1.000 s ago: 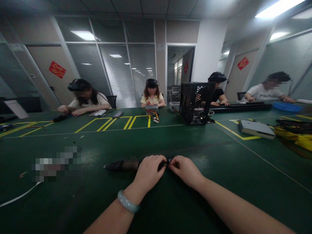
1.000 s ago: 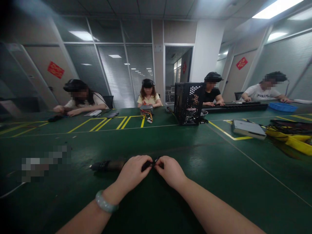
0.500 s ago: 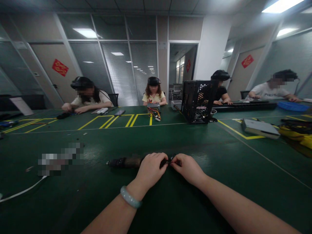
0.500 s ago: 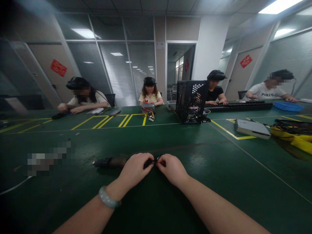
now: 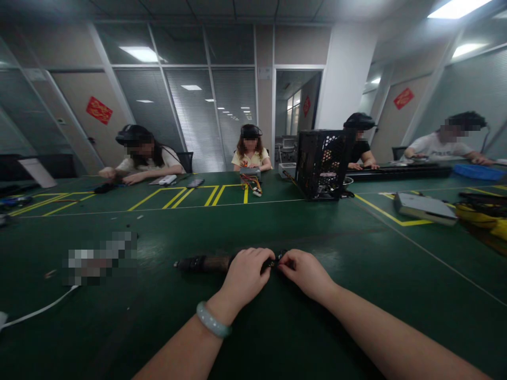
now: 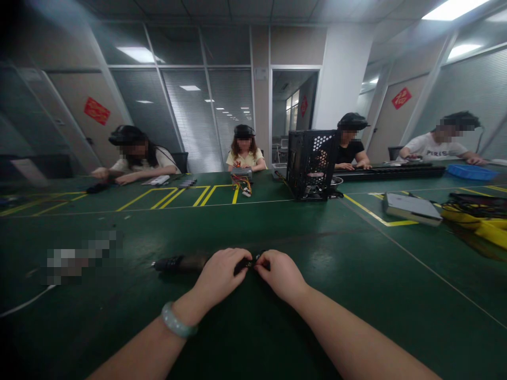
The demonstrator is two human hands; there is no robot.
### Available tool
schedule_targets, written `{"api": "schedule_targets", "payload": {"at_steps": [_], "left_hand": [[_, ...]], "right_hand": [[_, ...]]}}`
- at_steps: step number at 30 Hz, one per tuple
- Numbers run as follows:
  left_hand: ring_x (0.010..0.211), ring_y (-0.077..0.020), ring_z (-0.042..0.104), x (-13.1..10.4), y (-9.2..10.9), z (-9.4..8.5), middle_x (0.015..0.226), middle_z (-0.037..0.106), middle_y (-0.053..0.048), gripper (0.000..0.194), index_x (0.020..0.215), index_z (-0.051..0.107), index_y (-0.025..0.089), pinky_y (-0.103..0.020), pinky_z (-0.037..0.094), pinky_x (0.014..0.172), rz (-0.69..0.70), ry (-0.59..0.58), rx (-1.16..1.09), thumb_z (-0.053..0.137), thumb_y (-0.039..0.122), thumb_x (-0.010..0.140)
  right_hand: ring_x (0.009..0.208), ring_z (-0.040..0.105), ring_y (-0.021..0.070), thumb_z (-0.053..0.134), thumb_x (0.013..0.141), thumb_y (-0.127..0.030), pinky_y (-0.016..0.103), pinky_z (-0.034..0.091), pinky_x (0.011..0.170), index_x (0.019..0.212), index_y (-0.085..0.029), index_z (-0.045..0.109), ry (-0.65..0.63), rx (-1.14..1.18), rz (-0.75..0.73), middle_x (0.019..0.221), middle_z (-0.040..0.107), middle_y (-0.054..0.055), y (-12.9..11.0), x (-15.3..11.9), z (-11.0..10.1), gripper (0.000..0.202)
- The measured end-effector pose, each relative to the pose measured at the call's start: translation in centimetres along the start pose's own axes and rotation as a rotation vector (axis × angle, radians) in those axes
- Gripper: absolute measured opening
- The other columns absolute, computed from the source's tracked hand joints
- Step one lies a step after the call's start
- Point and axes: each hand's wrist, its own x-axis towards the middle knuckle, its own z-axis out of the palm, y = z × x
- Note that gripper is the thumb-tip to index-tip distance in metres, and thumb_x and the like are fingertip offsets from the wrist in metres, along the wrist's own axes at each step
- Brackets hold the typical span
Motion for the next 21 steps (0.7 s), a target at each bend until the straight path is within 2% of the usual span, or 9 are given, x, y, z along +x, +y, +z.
{"api": "schedule_targets", "payload": {"at_steps": [3,6,12,17,21], "left_hand": [[0.097,-0.0201,0.059,0.03,0.03,-0.07,0.104,0.065,0.000,0.019,0.101,0.061,0.026,-0.036,0.044,0.086,0.003,-0.016,0.005,0.056,0.016,0.086],[0.097,-0.0205,0.059,0.04,0.16,-0.24,0.103,0.065,-0.001,0.014,0.100,0.061,0.024,-0.037,0.045,0.086,-0.016,-0.038,0.003,0.055,0.021,0.088],[0.099,-0.0215,0.059,-0.05,0.39,-0.38,0.107,0.065,-0.001,0.024,0.110,0.058,0.027,-0.039,0.045,0.089,-0.066,-0.018,-0.001,0.060,0.026,0.086],[0.101,-0.0209,0.059,0.00,0.19,-0.25,0.107,0.065,-0.001,0.018,0.103,0.061,0.025,-0.038,0.044,0.091,-0.022,-0.044,0.006,0.054,0.020,0.087],[0.098,-0.0208,0.059,-0.01,0.26,-0.32,0.105,0.065,-0.001,0.017,0.105,0.061,0.026,-0.038,0.045,0.088,-0.034,-0.020,-0.005,0.055,0.026,0.089]], "right_hand": [[0.076,0.060,0.0147,0.061,0.085,-0.024,0.025,0.042,0.067,0.084,-0.021,0.069,-0.003,0.009,0.009,0.087,0.067,0.000,-0.04,-0.02,0.02,0.009],[0.077,0.060,0.0147,0.061,0.085,-0.024,0.025,0.042,0.067,0.085,-0.021,0.069,-0.011,0.006,0.021,0.087,0.067,0.001,-0.27,-0.11,-0.14,0.009],[0.077,0.061,0.0149,0.061,0.085,-0.024,0.025,0.043,0.068,0.084,-0.021,0.069,-0.021,-0.002,0.032,0.087,0.067,0.000,-0.65,-0.26,-0.48,0.009],[0.079,0.061,0.0152,0.060,0.086,-0.024,0.025,0.043,0.069,0.086,-0.021,0.069,-0.030,0.003,0.032,0.090,0.067,0.001,-0.48,-0.18,-0.39,0.010],[0.078,0.061,0.0149,0.060,0.086,-0.025,0.025,0.043,0.069,0.086,-0.021,0.069,-0.027,0.006,0.017,0.089,0.067,0.001,-0.30,-0.15,-0.29,0.010]]}}
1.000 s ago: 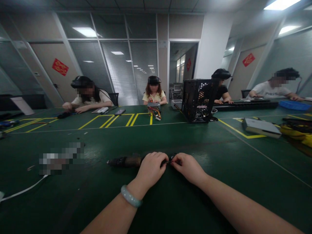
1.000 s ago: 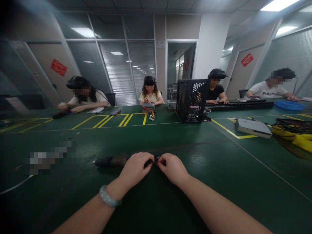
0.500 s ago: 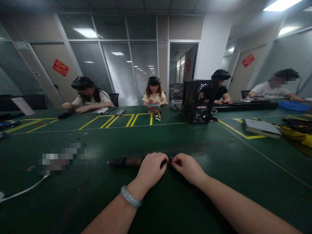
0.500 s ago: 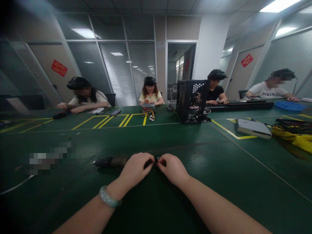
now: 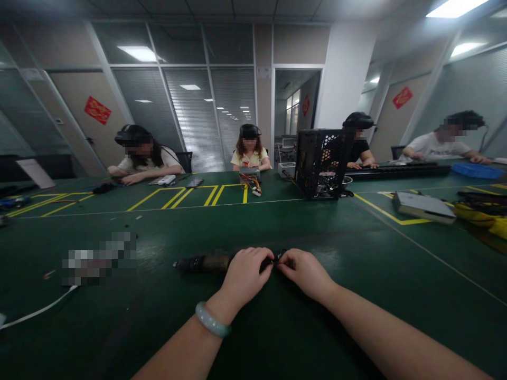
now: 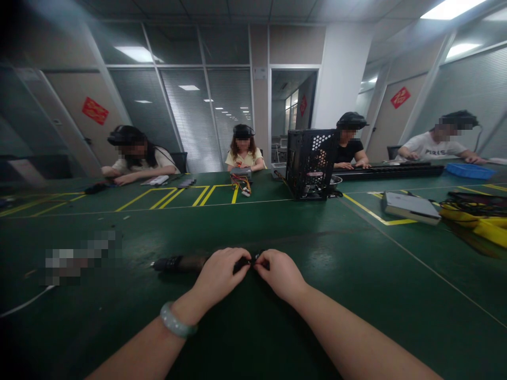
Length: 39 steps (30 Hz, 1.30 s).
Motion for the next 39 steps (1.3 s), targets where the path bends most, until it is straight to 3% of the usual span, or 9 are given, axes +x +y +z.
{"api": "schedule_targets", "payload": {"at_steps": [9,18,24,29,33,39], "left_hand": [[0.100,-0.0205,0.059,0.05,-0.17,0.19,0.107,0.065,-0.001,0.023,0.104,0.062,0.026,-0.037,0.044,0.090,0.032,-0.007,0.010,0.054,0.016,0.085],[0.101,-0.0216,0.059,-0.08,0.09,0.02,0.110,0.064,-0.001,0.022,0.111,0.059,0.028,-0.040,0.045,0.090,-0.017,-0.016,0.009,0.056,0.028,0.089],[0.101,-0.0213,0.059,0.03,-0.09,0.10,0.108,0.065,-0.001,0.021,0.105,0.061,0.025,-0.039,0.045,0.090,0.016,-0.012,0.003,0.054,0.018,0.087],[0.097,-0.0199,0.059,0.02,-0.20,0.22,0.104,0.065,0.000,0.014,0.101,0.061,0.025,-0.037,0.045,0.087,0.012,-0.007,0.002,0.055,0.022,0.089],[0.098,-0.0212,0.059,0.02,-0.04,0.18,0.104,0.065,0.000,0.020,0.106,0.059,0.026,-0.038,0.044,0.087,-0.029,-0.003,0.011,0.061,0.028,0.086],[0.097,-0.0205,0.059,0.08,-0.12,0.29,0.102,0.065,0.000,0.015,0.100,0.061,0.025,-0.036,0.043,0.087,0.004,0.018,0.000,0.058,0.019,0.086]], "right_hand": [[0.078,0.061,0.0154,0.061,0.085,-0.025,0.025,0.043,0.070,0.085,-0.021,0.070,0.016,-0.011,-0.004,0.088,0.068,0.001,0.16,0.15,0.26,0.009],[0.077,0.061,0.0156,0.061,0.085,-0.025,0.025,0.043,0.068,0.085,-0.021,0.069,0.012,0.002,-0.002,0.087,0.067,0.000,0.15,0.04,0.12,0.009],[0.079,0.061,0.0158,0.060,0.086,-0.026,0.025,0.043,0.070,0.085,-0.021,0.069,0.008,0.003,-0.004,0.088,0.068,0.001,0.16,0.04,0.10,0.010],[0.078,0.061,0.0154,0.060,0.086,-0.026,0.025,0.042,0.068,0.085,-0.022,0.070,0.016,0.002,-0.006,0.088,0.068,0.000,0.23,0.06,0.17,0.010],[0.077,0.061,0.0152,0.061,0.085,-0.025,0.025,0.042,0.067,0.085,-0.022,0.069,0.016,-0.004,-0.013,0.088,0.068,0.000,0.47,0.15,0.34,0.009],[0.078,0.061,0.0156,0.062,0.084,-0.024,0.025,0.042,0.068,0.084,-0.022,0.070,0.045,0.003,-0.033,0.087,0.068,0.001,0.53,0.19,0.52,0.008]]}}
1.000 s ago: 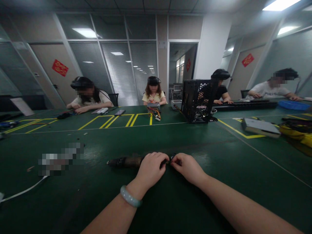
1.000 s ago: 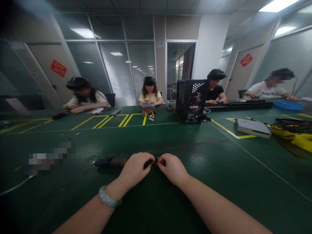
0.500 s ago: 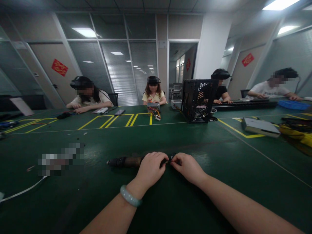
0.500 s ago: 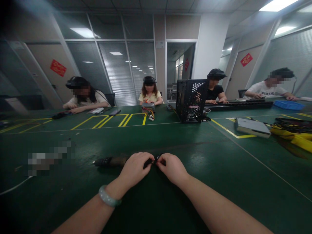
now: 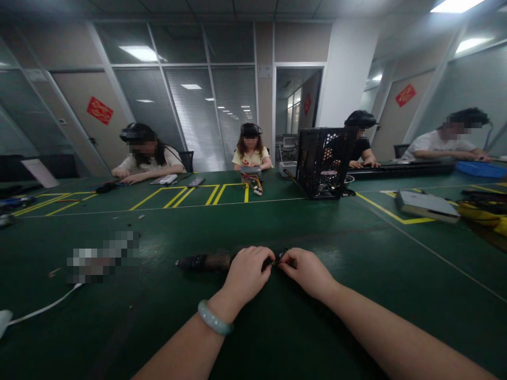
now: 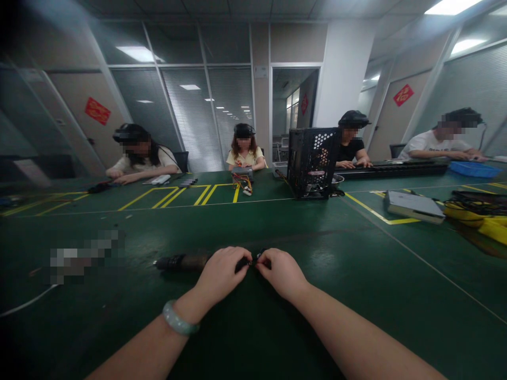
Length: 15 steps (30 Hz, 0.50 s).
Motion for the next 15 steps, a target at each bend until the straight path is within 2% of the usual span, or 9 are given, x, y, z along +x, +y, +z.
{"api": "schedule_targets", "payload": {"at_steps": [5,15], "left_hand": [[0.096,-0.0213,0.060,-0.12,-0.02,0.00,0.102,0.065,0.000,0.017,0.105,0.060,0.026,-0.037,0.044,0.086,-0.019,0.009,-0.022,0.058,0.030,0.089],[0.098,-0.0191,0.059,0.01,0.00,-0.08,0.103,0.065,0.002,0.015,0.101,0.061,0.026,-0.036,0.044,0.087,-0.032,-0.029,0.016,0.058,0.021,0.087]], "right_hand": [[0.079,0.061,0.0157,0.061,0.084,-0.023,0.025,0.043,0.070,0.083,-0.021,0.069,-0.003,0.001,0.010,0.086,0.067,0.001,-0.23,-0.04,-0.15,0.008],[0.078,0.061,0.0150,0.062,0.085,-0.024,0.025,0.042,0.069,0.084,-0.021,0.069,-0.015,-0.001,0.022,0.087,0.068,0.000,-0.45,-0.09,-0.37,0.008]]}}
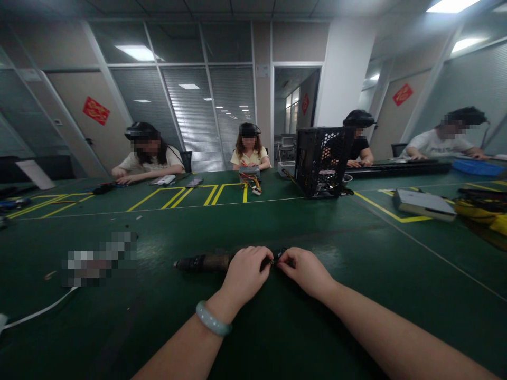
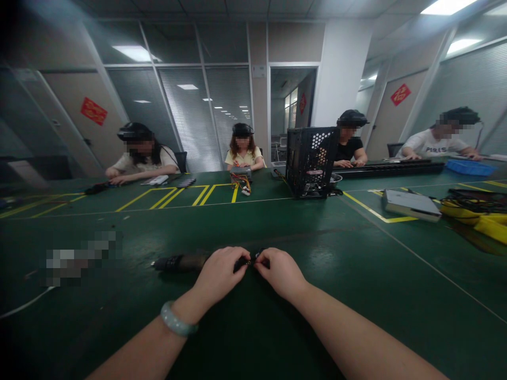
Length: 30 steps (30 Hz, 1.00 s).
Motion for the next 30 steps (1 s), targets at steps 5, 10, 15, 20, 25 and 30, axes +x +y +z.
{"api": "schedule_targets", "payload": {"at_steps": [5,10,15,20,25,30], "left_hand": [[0.095,-0.0198,0.060,-0.07,-0.05,0.12,0.101,0.065,0.001,0.015,0.102,0.060,0.027,-0.037,0.045,0.085,-0.009,0.028,-0.031,0.059,0.027,0.088],[0.096,-0.0203,0.059,-0.14,-0.03,0.06,0.102,0.065,0.002,0.022,0.104,0.059,0.027,-0.037,0.044,0.085,-0.006,0.031,-0.015,0.064,0.023,0.082],[0.095,-0.0193,0.059,-0.13,0.02,-0.03,0.100,0.064,0.002,0.020,0.101,0.060,0.027,-0.035,0.044,0.084,0.008,0.033,-0.012,0.061,0.019,0.083],[0.094,-0.0195,0.059,-0.21,0.09,-0.11,0.099,0.065,0.001,0.013,0.100,0.060,0.026,-0.035,0.044,0.083,-0.004,0.030,-0.029,0.058,0.027,0.087],[0.098,-0.0206,0.059,-0.21,0.07,-0.04,0.104,0.064,0.000,0.020,0.105,0.059,0.026,-0.037,0.044,0.086,-0.020,0.007,-0.012,0.062,0.025,0.085],[0.098,-0.0203,0.059,-0.17,-0.03,0.02,0.103,0.065,0.000,0.017,0.103,0.060,0.026,-0.037,0.044,0.087,-0.005,0.015,-0.017,0.058,0.022,0.086]], "right_hand": [[0.078,0.061,0.0151,0.061,0.084,-0.024,0.025,0.042,0.068,0.084,-0.022,0.069,-0.003,-0.004,0.007,0.087,0.068,0.000,-0.11,-0.05,-0.05,0.008],[0.077,0.061,0.0147,0.061,0.084,-0.023,0.025,0.042,0.068,0.084,-0.021,0.070,-0.003,0.002,-0.001,0.086,0.067,0.000,-0.06,-0.03,-0.06,0.009],[0.077,0.060,0.0149,0.062,0.084,-0.025,0.025,0.041,0.067,0.084,-0.022,0.070,0.004,0.001,0.001,0.087,0.067,0.000,0.16,0.01,0.05,0.009],[0.077,0.060,0.0144,0.062,0.085,-0.025,0.024,0.041,0.067,0.084,-0.023,0.070,0.005,-0.003,-0.004,0.086,0.067,-0.001,0.21,0.04,0.17,0.008],[0.076,0.060,0.0145,0.062,0.085,-0.024,0.024,0.042,0.067,0.085,-0.022,0.070,-0.011,-0.016,0.009,0.086,0.067,0.000,-0.04,0.00,0.06,0.009],[0.078,0.061,0.0150,0.061,0.085,-0.024,0.025,0.043,0.068,0.085,-0.021,0.070,-0.013,-0.009,0.003,0.089,0.068,0.001,-0.17,-0.06,-0.10,0.009]]}}
